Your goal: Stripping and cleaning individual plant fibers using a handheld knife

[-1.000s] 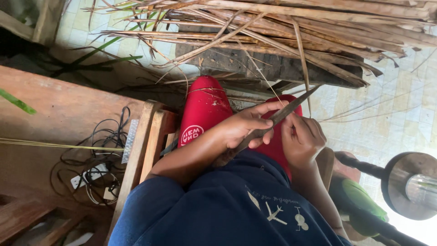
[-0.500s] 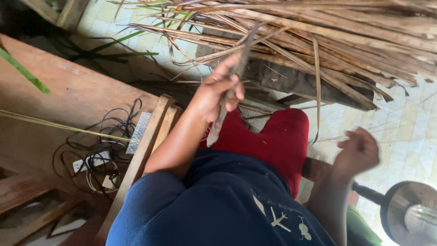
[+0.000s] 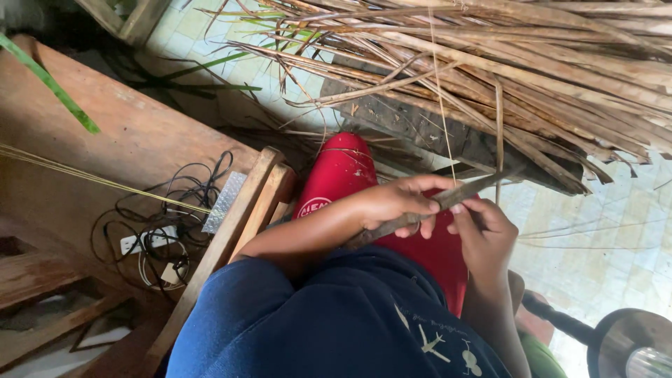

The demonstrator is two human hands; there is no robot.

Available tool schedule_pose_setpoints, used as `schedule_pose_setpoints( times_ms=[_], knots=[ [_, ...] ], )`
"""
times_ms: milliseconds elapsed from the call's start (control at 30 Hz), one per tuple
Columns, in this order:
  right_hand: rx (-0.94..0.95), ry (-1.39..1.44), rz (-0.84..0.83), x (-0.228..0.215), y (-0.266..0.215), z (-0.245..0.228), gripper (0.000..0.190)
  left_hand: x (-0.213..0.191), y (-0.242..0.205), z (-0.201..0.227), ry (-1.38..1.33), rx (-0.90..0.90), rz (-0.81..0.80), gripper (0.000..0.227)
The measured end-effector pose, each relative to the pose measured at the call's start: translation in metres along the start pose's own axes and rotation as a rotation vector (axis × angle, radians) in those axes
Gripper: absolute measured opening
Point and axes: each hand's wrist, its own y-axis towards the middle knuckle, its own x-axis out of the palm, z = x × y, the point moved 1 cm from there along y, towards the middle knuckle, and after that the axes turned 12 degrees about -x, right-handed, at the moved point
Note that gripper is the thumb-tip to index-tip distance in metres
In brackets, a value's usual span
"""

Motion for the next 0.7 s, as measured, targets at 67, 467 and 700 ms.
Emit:
schedule_pose_setpoints(
  times_ms=[67, 467, 700],
  knots=[
    [0.013, -0.018, -0.016, -0.004, -0.001, 0.001, 0.005, -0.006, -0.003, 0.006, -0.007, 0.016, 0.029, 0.050],
    [-0.024, 0.059, 0.087, -0.006, -0.004, 0.007, 0.003, 0.004, -0.002, 0.006, -0.078, -0.024, -0.084, 0.051],
    [-0.086, 0.093, 0.133, -0.001, -0.008, 0.011, 0.004, 0.025, -0.006, 0.010, -0.103, -0.057, -0.136, 0.055]
  ],
)
